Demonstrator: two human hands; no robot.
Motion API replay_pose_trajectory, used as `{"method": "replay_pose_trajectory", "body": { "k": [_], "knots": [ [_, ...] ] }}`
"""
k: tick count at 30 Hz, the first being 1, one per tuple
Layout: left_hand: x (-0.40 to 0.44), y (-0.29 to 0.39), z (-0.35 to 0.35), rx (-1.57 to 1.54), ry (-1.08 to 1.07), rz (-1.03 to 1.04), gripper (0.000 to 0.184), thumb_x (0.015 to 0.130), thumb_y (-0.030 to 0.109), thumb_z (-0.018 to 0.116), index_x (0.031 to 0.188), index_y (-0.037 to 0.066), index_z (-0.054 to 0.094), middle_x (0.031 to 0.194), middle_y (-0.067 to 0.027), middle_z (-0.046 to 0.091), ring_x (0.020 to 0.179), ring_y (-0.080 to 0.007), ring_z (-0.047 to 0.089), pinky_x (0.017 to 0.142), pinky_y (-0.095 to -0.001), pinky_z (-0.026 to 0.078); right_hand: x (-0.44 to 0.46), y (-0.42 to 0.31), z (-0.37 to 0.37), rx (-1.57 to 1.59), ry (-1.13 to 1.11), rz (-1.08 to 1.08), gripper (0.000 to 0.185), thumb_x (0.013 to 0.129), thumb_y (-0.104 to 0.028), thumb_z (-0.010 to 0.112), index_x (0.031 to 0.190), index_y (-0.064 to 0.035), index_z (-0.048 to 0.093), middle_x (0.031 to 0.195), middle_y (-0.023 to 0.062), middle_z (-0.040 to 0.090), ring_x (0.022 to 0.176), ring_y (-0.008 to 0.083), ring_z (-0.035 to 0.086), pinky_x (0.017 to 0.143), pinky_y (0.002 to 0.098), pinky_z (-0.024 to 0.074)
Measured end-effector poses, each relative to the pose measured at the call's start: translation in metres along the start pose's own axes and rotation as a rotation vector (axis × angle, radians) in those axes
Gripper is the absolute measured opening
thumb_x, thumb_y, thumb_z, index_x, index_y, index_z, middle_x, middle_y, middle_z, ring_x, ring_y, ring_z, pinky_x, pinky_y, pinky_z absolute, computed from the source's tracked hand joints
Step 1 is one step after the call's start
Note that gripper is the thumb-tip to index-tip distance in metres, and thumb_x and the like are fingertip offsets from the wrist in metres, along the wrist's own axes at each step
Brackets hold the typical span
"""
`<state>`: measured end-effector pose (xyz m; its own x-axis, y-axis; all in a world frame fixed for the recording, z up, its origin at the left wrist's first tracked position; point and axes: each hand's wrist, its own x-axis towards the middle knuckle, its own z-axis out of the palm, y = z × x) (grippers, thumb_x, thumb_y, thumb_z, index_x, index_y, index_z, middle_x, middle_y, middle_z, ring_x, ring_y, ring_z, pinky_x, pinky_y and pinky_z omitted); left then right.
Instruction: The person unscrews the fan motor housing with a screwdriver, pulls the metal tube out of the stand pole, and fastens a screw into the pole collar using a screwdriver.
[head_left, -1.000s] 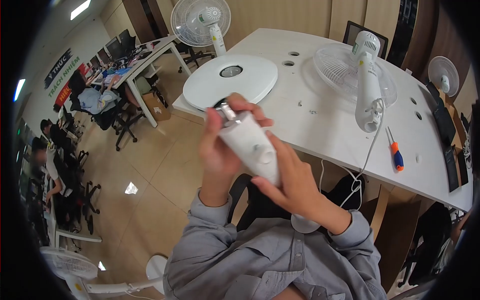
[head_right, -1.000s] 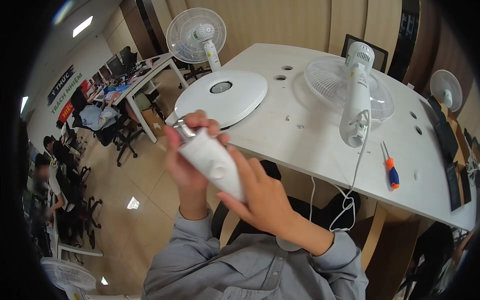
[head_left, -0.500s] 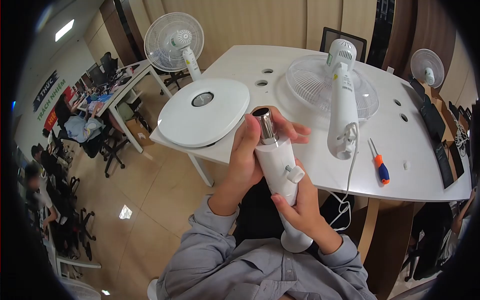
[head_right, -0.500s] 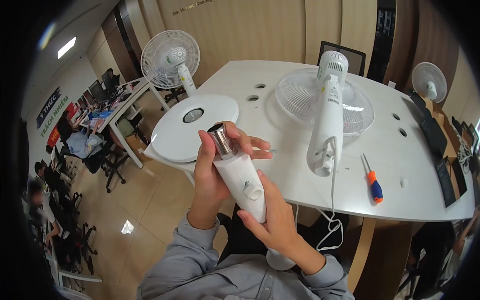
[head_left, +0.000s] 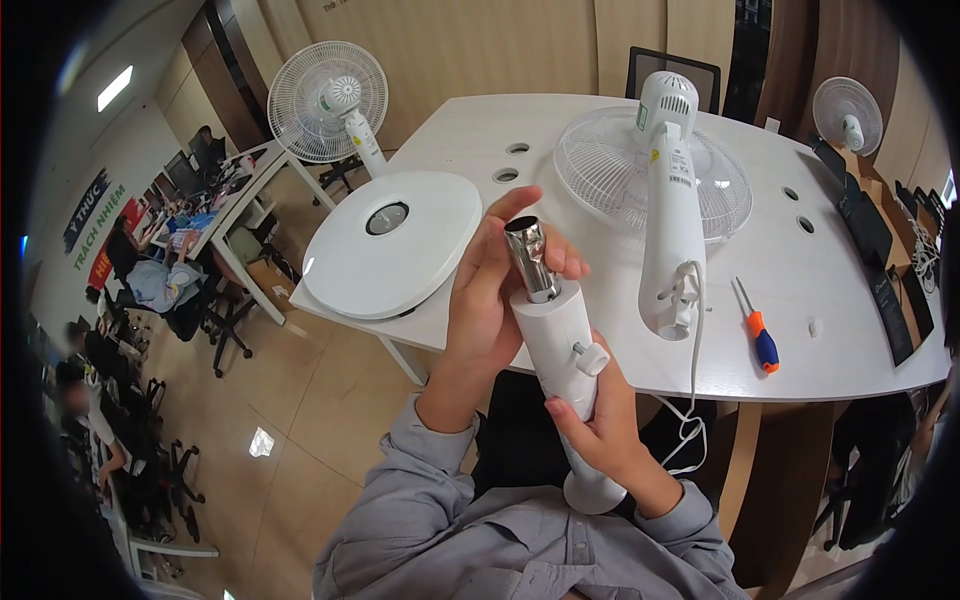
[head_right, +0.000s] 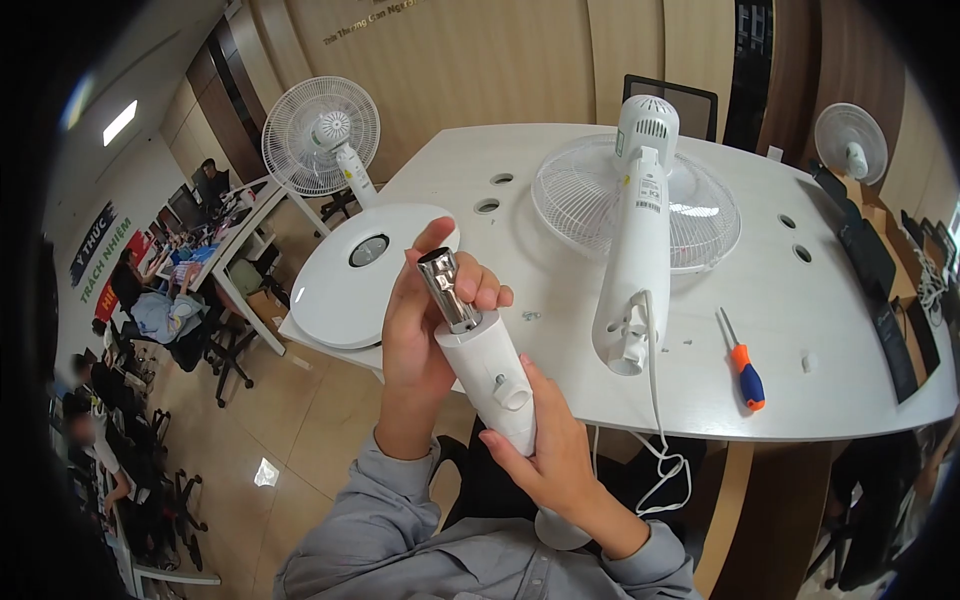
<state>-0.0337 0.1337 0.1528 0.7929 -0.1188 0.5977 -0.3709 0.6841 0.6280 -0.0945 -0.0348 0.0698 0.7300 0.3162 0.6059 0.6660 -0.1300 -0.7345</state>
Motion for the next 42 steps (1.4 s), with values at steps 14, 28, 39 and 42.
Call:
{"method": "replay_pose_trajectory", "body": {
  "k": [14,28,39,42],
  "knots": [
    [0.002,0.003,0.002,0.005,0.091,-0.103,0.043,0.11,0.038,0.043,0.132,0.003,0.053,0.094,-0.0083,0.061,0.094,-0.0243,0.063,0.096,-0.0471,0.054,0.0,0.004,-0.001,-0.006,0.028,0.026,0.079,0.088,-0.022,0.076,0.151,0.005,0.036,0.12,0.0254,0.063,0.099,0.0389,0.069,0.086,0.0419,0.0547],
    [0.014,0.0,-0.003,-0.113,-0.013,-0.069,0.027,0.111,0.036,0.042,0.121,0.017,0.059,0.096,-0.0039,0.062,0.092,-0.0203,0.06,0.094,-0.0469,0.051,0.0,0.002,-0.001,0.004,0.042,0.043,0.08,0.088,-0.022,0.076,0.151,0.0039,0.036,0.119,0.0252,0.062,0.097,0.0394,0.069,0.082,0.042,0.0552],
    [0.011,-0.008,0.007,-0.11,0.06,-0.028,0.029,0.112,0.037,0.039,0.12,0.015,0.057,0.092,-0.0046,0.06,0.088,-0.0195,0.059,0.083,-0.0444,0.053,0.002,0.004,-0.003,-0.016,0.039,0.036,0.08,0.089,-0.023,0.075,0.152,0.0031,0.034,0.121,0.0257,0.062,0.1,0.0398,0.068,0.085,0.042,0.0549],
    [0.011,-0.008,0.012,-0.047,0.114,0.003,0.031,0.112,0.038,0.039,0.12,0.013,0.056,0.09,-0.005,0.059,0.086,-0.0197,0.058,0.079,-0.0438,0.054,0.004,0.005,-0.003,-0.018,0.032,0.038,0.08,0.09,-0.024,0.075,0.153,0.0029,0.034,0.122,0.0263,0.062,0.101,0.0405,0.068,0.086,0.0423,0.0548]
  ]
}}
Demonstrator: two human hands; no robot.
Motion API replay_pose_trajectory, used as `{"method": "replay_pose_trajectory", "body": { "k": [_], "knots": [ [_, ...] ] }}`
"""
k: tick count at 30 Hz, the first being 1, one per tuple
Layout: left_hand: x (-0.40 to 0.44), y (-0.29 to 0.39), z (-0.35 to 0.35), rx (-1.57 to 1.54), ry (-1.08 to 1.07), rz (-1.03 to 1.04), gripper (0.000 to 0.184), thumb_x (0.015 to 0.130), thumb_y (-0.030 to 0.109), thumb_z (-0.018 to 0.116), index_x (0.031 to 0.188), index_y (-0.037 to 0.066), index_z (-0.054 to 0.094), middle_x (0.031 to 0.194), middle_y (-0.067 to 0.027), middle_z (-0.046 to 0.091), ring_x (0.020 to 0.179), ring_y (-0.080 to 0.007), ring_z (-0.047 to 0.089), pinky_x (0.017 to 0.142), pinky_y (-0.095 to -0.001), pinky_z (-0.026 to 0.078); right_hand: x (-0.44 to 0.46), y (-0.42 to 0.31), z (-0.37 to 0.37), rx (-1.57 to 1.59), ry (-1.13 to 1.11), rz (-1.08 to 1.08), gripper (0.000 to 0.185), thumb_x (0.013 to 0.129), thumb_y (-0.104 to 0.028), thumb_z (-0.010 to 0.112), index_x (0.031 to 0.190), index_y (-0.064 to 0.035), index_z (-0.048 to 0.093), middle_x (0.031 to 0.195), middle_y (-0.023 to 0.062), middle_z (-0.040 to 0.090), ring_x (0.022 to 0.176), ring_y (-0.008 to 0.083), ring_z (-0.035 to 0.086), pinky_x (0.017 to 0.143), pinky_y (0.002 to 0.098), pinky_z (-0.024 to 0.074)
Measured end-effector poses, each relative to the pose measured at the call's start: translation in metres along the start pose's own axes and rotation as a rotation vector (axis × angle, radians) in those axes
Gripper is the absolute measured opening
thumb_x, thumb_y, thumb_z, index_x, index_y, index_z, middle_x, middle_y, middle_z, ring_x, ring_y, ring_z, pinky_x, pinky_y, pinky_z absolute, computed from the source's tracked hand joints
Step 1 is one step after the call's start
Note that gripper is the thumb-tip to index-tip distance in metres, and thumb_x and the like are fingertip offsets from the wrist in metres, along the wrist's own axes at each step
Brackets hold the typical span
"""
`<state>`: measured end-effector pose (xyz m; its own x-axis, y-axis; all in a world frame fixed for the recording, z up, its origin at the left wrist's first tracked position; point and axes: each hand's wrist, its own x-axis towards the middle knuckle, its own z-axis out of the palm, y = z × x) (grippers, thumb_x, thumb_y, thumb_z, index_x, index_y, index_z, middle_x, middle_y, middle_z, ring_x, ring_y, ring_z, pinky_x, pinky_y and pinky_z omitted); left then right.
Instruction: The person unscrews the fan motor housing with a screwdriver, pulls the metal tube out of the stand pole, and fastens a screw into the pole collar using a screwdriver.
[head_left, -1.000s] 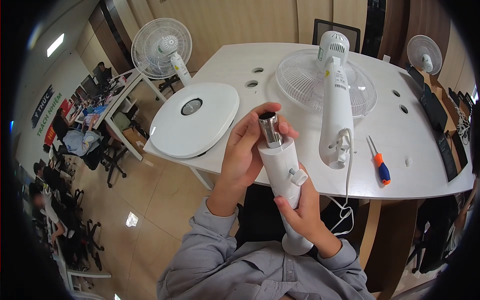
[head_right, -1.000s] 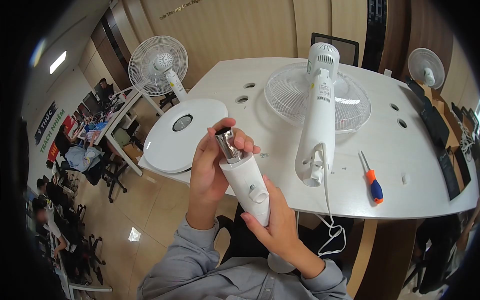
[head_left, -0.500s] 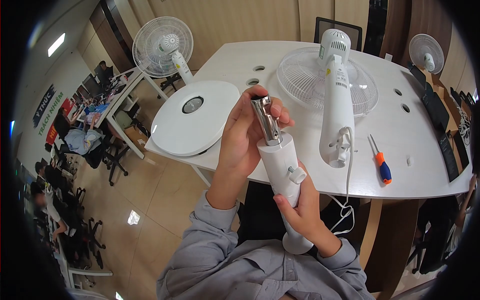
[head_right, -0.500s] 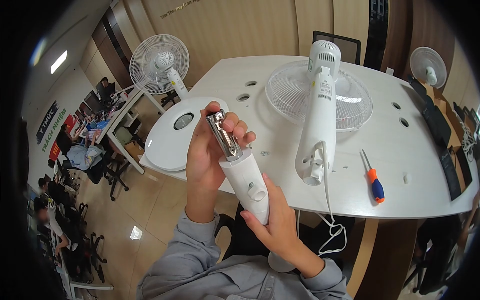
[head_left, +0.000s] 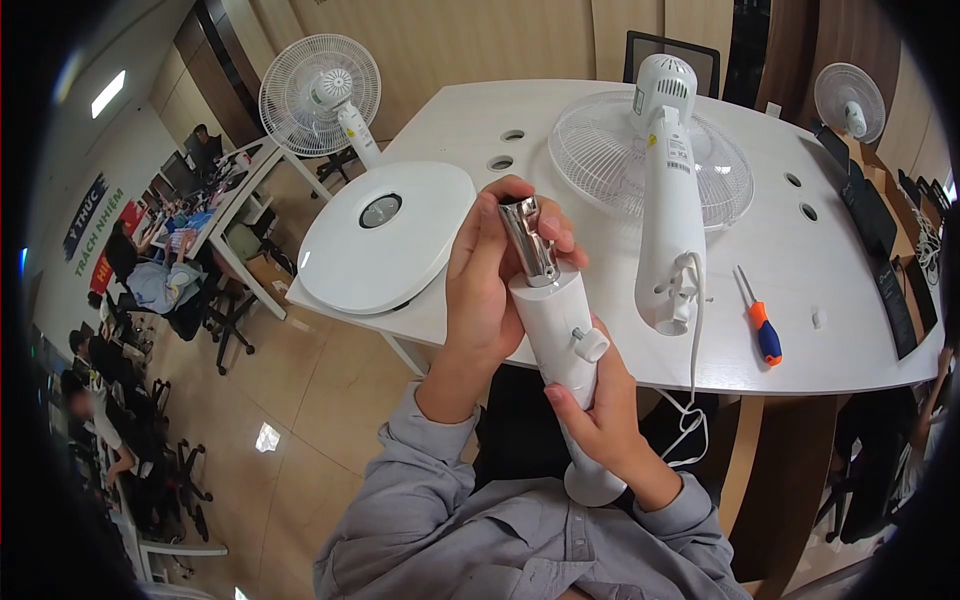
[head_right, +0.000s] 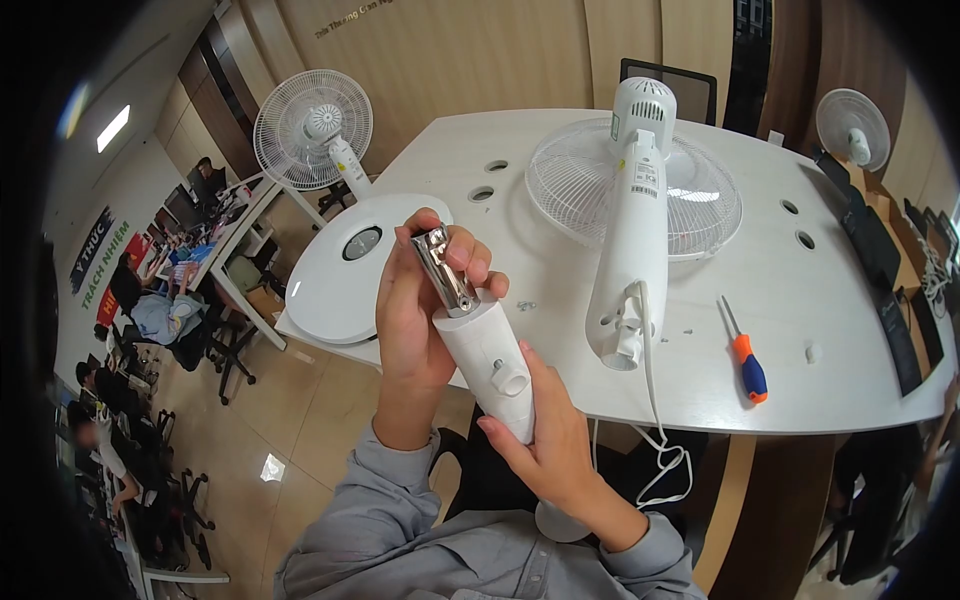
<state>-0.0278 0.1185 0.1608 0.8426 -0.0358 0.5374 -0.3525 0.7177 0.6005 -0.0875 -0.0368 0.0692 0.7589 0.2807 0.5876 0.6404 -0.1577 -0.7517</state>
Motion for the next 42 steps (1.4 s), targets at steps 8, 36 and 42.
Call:
{"method": "replay_pose_trajectory", "body": {
  "k": [8,36,42],
  "knots": [
    [-0.003,-0.001,0.002,0.07,0.01,0.053,0.036,0.112,0.04,0.038,0.121,0.008,0.053,0.09,-0.0059,0.058,0.086,-0.0201,0.058,0.081,-0.0428,0.054,0.001,0.002,0.0,0.021,-0.018,0.009,0.078,0.09,-0.023,0.073,0.152,0.0036,0.034,0.128,0.0285,0.06,0.108,0.0426,0.067,0.091,0.0443,0.0539],
    [-0.018,-0.015,-0.002,0.177,-0.075,0.077,0.062,0.098,0.045,0.064,0.141,0.002,0.047,0.111,-0.0113,0.066,0.088,-0.0257,0.072,0.086,-0.0458,0.059,-0.003,0.038,-0.008,0.207,-0.084,0.011,0.079,0.086,-0.025,0.071,0.15,0.007,0.037,0.128,0.0245,0.064,0.112,0.0349,0.068,0.097,0.0391,0.0505],
    [-0.045,-0.031,-0.009,0.165,-0.184,0.057,0.059,0.092,0.043,0.073,0.132,0.003,0.054,0.1,-0.0137,0.069,0.083,-0.0261,0.07,0.086,-0.0497,0.051,-0.03,0.068,-0.002,0.31,-0.062,-0.024,0.081,0.082,-0.026,0.072,0.15,0.0048,0.039,0.121,0.0207,0.063,0.104,0.0323,0.065,0.092,0.0372,0.0501]
  ]
}}
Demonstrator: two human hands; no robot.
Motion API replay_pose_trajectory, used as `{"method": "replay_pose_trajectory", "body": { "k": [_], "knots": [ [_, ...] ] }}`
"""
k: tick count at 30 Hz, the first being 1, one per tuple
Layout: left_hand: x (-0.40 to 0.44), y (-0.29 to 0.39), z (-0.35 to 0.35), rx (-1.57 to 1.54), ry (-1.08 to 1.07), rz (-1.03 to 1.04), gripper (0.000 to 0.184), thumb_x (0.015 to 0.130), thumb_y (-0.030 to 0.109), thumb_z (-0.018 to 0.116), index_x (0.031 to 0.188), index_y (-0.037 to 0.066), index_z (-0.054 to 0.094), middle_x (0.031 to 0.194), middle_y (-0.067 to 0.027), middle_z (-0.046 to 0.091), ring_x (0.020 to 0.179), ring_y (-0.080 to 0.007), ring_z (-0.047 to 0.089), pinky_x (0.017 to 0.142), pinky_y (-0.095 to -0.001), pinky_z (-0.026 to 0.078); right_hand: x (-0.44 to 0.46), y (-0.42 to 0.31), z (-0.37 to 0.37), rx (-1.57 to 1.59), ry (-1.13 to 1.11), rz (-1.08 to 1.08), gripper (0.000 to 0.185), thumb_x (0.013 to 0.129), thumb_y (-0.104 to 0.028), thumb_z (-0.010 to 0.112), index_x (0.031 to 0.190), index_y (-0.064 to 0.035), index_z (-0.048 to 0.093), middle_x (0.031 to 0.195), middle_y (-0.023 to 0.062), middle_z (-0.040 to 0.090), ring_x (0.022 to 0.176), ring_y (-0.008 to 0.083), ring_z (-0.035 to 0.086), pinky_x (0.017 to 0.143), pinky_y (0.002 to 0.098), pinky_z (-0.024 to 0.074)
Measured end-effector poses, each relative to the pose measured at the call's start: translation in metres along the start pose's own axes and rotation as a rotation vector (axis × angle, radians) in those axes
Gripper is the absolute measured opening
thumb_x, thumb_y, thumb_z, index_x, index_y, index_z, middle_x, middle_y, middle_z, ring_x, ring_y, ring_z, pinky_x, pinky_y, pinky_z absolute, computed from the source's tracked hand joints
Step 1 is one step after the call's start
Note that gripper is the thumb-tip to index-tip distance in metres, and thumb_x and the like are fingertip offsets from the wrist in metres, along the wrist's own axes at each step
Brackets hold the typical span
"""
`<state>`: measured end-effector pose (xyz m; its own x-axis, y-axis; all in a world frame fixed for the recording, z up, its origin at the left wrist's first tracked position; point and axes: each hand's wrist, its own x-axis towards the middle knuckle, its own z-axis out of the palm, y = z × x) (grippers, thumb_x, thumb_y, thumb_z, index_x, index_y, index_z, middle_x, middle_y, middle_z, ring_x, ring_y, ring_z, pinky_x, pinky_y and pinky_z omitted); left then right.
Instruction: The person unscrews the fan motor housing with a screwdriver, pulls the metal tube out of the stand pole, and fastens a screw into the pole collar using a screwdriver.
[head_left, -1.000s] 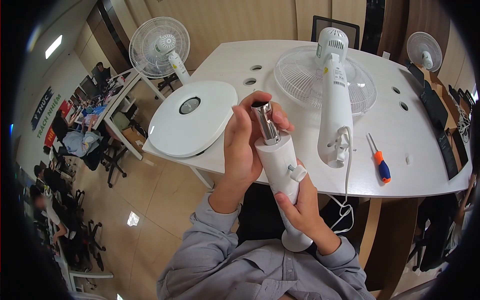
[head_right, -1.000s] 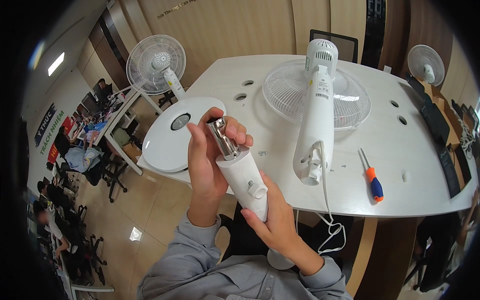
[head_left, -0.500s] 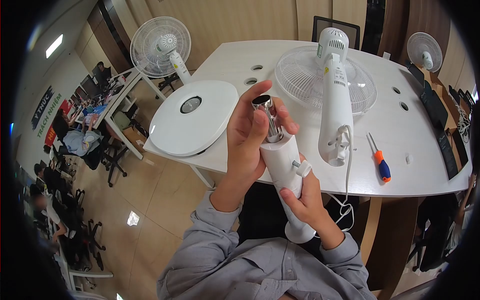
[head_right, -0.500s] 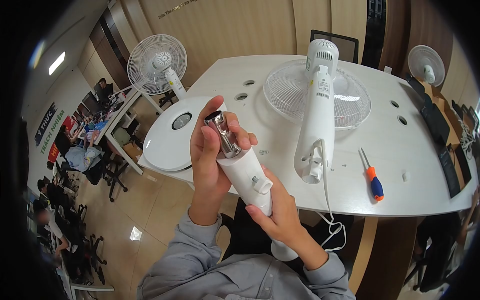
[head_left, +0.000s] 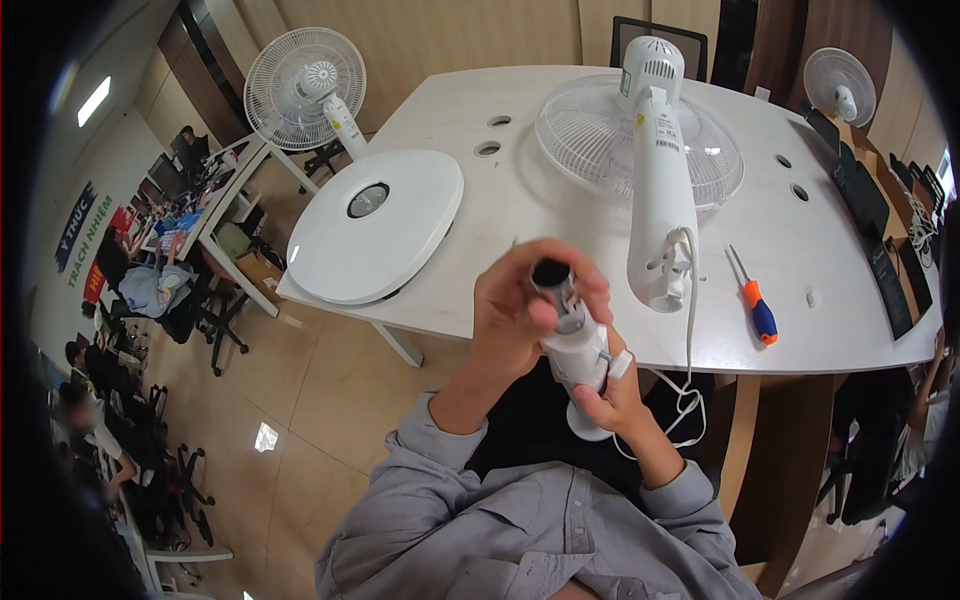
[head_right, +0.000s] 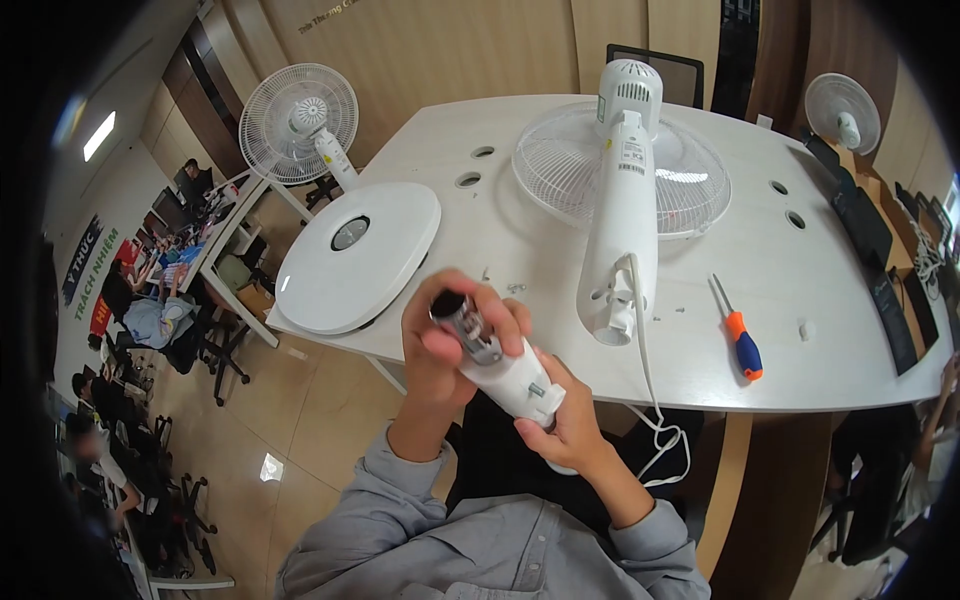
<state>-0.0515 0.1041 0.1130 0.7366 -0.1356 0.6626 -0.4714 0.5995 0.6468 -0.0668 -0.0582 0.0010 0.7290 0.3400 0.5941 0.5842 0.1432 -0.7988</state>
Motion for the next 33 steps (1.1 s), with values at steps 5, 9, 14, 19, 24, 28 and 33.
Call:
{"method": "replay_pose_trajectory", "body": {
  "k": [5,9,14,19,24,28,33],
  "knots": [
    [-0.028,-0.012,0.02,-0.04,-0.177,0.013,0.059,0.081,0.02,0.087,0.127,-0.003,0.059,0.102,-0.0211,0.072,0.092,-0.028,0.072,0.087,-0.0427,0.056,-0.013,0.005,0.0,-0.004,0.045,-0.044,0.073,0.074,-0.024,0.08,0.139,-0.0053,0.052,0.113,0.0147,0.063,0.097,0.0274,0.063,0.087,0.0357,0.0505],
    [-0.044,-0.026,0.037,0.088,-0.233,0.127,0.068,0.072,0.014,0.092,0.13,-0.003,0.061,0.105,-0.0182,0.076,0.096,-0.0269,0.071,0.086,-0.0358,0.056,-0.022,0.003,-0.005,-0.258,-0.095,0.142,0.054,0.067,-0.025,0.089,0.115,-0.0096,0.069,0.114,0.0095,0.066,0.102,0.0267,0.065,0.086,0.0392,0.0539],
    [-0.057,-0.037,0.041,0.251,-0.314,0.174,0.068,0.063,0.006,0.092,0.124,-0.001,0.064,0.103,-0.0089,0.079,0.096,-0.0279,0.069,0.09,-0.0358,0.051,-0.041,0.016,-0.009,-0.031,-0.032,0.237,0.039,0.074,-0.018,0.084,0.109,-0.0066,0.071,0.115,0.0096,0.066,0.104,0.0269,0.066,0.085,0.0376,0.0546],
    [-0.061,-0.044,0.049,0.2,-0.29,0.188,0.064,0.065,0.005,0.089,0.125,0.004,0.066,0.106,-0.0061,0.079,0.095,-0.0246,0.07,0.091,-0.0362,0.051,-0.046,0.024,-0.006,0.045,0.012,0.14,0.039,0.075,-0.018,0.083,0.11,-0.0066,0.07,0.113,0.0101,0.067,0.103,0.0272,0.066,0.085,0.0379,0.0547],
    [-0.059,-0.039,0.058,0.275,-0.273,0.166,0.06,0.068,0.01,0.089,0.124,0.008,0.067,0.105,-0.0028,0.079,0.091,-0.0188,0.071,0.091,-0.0353,0.05,-0.048,0.031,-0.006,0.101,0.035,0.071,0.038,0.076,-0.018,0.083,0.11,-0.0065,0.07,0.112,0.0105,0.067,0.102,0.0276,0.066,0.084,0.0382,0.0548],
    [-0.058,-0.038,0.055,0.366,-0.286,0.178,0.059,0.068,0.012,0.09,0.123,0.009,0.068,0.105,-0.0031,0.079,0.091,-0.0192,0.071,0.088,-0.0327,0.047,-0.048,0.035,-0.005,0.133,0.054,0.022,0.037,0.077,-0.018,0.082,0.11,-0.0064,0.07,0.111,0.0109,0.067,0.101,0.0279,0.066,0.084,0.0385,0.0549],
    [-0.059,-0.042,0.053,0.211,-0.252,0.142,0.06,0.068,0.013,0.091,0.123,0.008,0.068,0.107,-0.0047,0.079,0.095,-0.021,0.07,0.085,-0.0333,0.044,-0.05,0.036,-0.004,0.181,0.078,-0.03,0.036,0.078,-0.018,0.081,0.11,-0.0064,0.069,0.11,0.0114,0.067,0.1,0.0282,0.066,0.084,0.0388,0.055]
  ]
}}
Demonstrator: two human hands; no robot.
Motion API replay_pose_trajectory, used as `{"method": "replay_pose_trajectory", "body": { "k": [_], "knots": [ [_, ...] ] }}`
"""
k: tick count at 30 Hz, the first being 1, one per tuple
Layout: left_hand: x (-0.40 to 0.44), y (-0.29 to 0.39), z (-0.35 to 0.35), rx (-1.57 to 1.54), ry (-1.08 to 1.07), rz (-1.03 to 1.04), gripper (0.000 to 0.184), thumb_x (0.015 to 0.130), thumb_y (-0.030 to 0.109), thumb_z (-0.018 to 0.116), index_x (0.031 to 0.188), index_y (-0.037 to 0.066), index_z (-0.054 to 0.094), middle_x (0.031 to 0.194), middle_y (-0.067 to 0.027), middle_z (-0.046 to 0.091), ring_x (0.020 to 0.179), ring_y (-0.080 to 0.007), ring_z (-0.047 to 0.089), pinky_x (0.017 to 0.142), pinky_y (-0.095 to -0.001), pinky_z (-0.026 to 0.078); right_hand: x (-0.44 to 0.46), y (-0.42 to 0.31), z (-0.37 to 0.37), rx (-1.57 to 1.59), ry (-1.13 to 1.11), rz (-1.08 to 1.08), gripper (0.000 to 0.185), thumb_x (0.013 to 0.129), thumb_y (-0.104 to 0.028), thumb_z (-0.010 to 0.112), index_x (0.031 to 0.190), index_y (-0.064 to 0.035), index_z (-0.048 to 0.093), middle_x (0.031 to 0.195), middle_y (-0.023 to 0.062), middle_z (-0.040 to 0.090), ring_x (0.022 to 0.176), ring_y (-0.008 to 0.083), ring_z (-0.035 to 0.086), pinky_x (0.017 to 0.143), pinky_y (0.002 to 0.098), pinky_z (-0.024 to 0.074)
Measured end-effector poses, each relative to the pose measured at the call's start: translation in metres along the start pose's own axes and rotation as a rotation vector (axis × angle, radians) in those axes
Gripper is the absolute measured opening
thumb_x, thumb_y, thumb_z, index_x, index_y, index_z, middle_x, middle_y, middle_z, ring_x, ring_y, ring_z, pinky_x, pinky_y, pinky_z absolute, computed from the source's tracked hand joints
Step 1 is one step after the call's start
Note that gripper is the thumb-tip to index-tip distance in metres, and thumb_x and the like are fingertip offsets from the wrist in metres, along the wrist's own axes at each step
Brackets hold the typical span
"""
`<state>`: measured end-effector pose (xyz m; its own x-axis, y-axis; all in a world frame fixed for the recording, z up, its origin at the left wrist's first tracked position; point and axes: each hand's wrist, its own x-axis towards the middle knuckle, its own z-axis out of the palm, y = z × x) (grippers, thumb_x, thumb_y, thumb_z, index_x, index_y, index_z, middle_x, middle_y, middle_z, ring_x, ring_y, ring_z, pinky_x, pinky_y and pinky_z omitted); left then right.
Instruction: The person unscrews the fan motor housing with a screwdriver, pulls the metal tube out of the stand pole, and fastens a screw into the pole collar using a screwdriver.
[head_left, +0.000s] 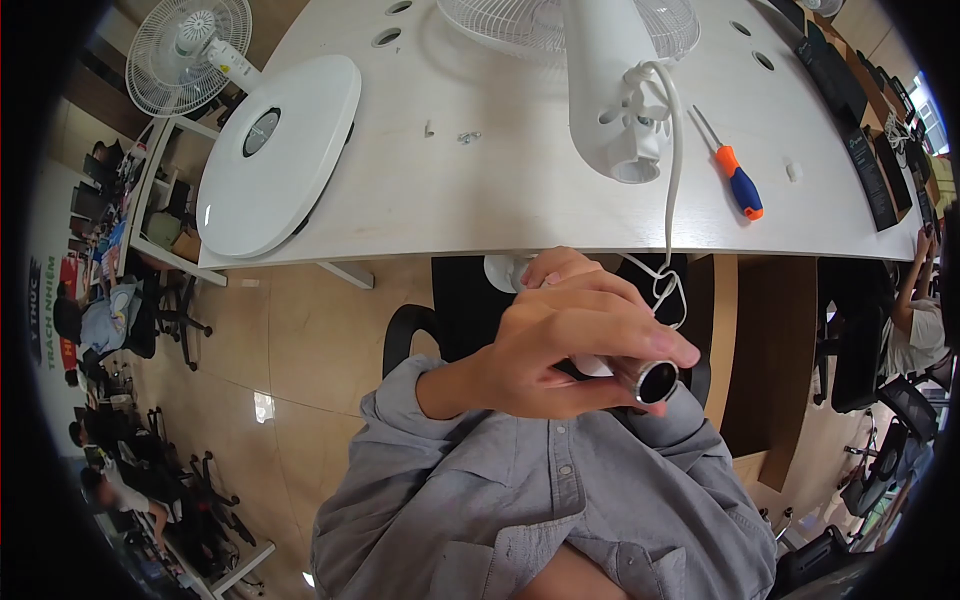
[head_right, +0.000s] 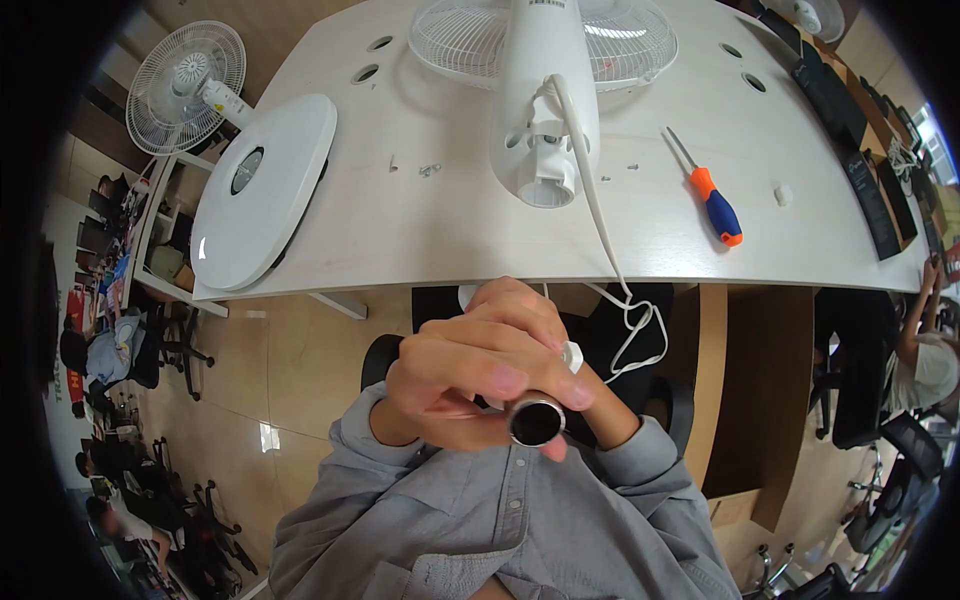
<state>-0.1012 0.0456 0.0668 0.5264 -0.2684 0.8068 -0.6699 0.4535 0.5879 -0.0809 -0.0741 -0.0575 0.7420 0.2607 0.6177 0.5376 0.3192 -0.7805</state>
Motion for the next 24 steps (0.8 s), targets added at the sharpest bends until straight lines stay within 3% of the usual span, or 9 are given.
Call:
{"method": "replay_pose_trajectory", "body": {
  "k": [3,8,14,17,21,24],
  "knots": [
    [0.0,0.0,-0.019,0.015,-0.144,0.03,0.072,0.078,0.011,0.089,0.138,0.007,0.049,0.104,-0.0177,0.076,0.086,-0.0308,0.067,0.085,-0.0469,0.049,0.0,0.003,0.0,0.022,0.014,-0.03,0.036,0.079,-0.017,0.081,0.111,-0.0063,0.069,0.109,0.0117,0.067,0.099,0.0284,0.066,0.083,0.039,0.0551],
    [0.0,0.004,-0.019,-0.029,-0.13,0.014,0.076,0.078,0.013,0.089,0.14,0.007,0.047,0.104,-0.0201,0.076,0.089,-0.0325,0.067,0.084,-0.0503,0.048,-0.002,0.005,0.003,0.063,0.033,-0.068,0.035,0.08,-0.017,0.08,0.111,-0.0063,0.069,0.107,0.0122,0.067,0.097,0.0288,0.067,0.083,0.0393,0.0552],
    [0.007,0.009,-0.002,0.015,-0.007,-0.032,0.046,0.07,0.016,0.09,0.112,0.007,0.073,0.106,-0.0069,0.079,0.089,-0.0207,0.07,0.085,-0.0336,0.047,-0.005,0.009,0.005,0.101,0.037,-0.096,0.034,0.081,-0.017,0.08,0.111,-0.0062,0.068,0.106,0.0127,0.068,0.096,0.0292,0.067,0.082,0.0396,0.0554],
    [0.009,0.01,0.004,-0.035,0.046,-0.017,0.044,0.071,0.016,0.089,0.11,0.004,0.074,0.105,-0.0093,0.078,0.086,-0.0214,0.071,0.083,-0.0334,0.05,-0.004,0.009,0.005,0.12,0.044,-0.1,0.033,0.082,-0.017,0.079,0.111,-0.0062,0.068,0.105,0.013,0.068,0.095,0.0295,0.067,0.082,0.0398,0.0555],
    [0.021,0.022,-0.004,-0.02,-0.089,0.067,0.061,0.075,0.015,0.09,0.121,0.005,0.051,0.094,-0.0218,0.076,0.074,-0.0305,0.069,0.074,-0.0457,0.051,-0.008,0.02,-0.003,0.074,-0.019,-0.091,0.033,0.083,-0.018,0.079,0.112,-0.0059,0.067,0.103,0.0137,0.068,0.093,0.0296,0.067,0.081,0.0402,0.0557],
    [0.02,0.026,0.008,-0.067,0.021,0.081,0.054,0.068,0.012,0.088,0.118,0.003,0.069,0.103,-0.0129,0.077,0.08,-0.0238,0.071,0.071,-0.0338,0.053,-0.013,0.023,0.001,0.083,0.007,-0.154,0.035,0.085,-0.019,0.078,0.115,-0.0045,0.066,0.104,0.0143,0.069,0.092,0.0293,0.067,0.081,0.0399,0.0557]
  ]
}}
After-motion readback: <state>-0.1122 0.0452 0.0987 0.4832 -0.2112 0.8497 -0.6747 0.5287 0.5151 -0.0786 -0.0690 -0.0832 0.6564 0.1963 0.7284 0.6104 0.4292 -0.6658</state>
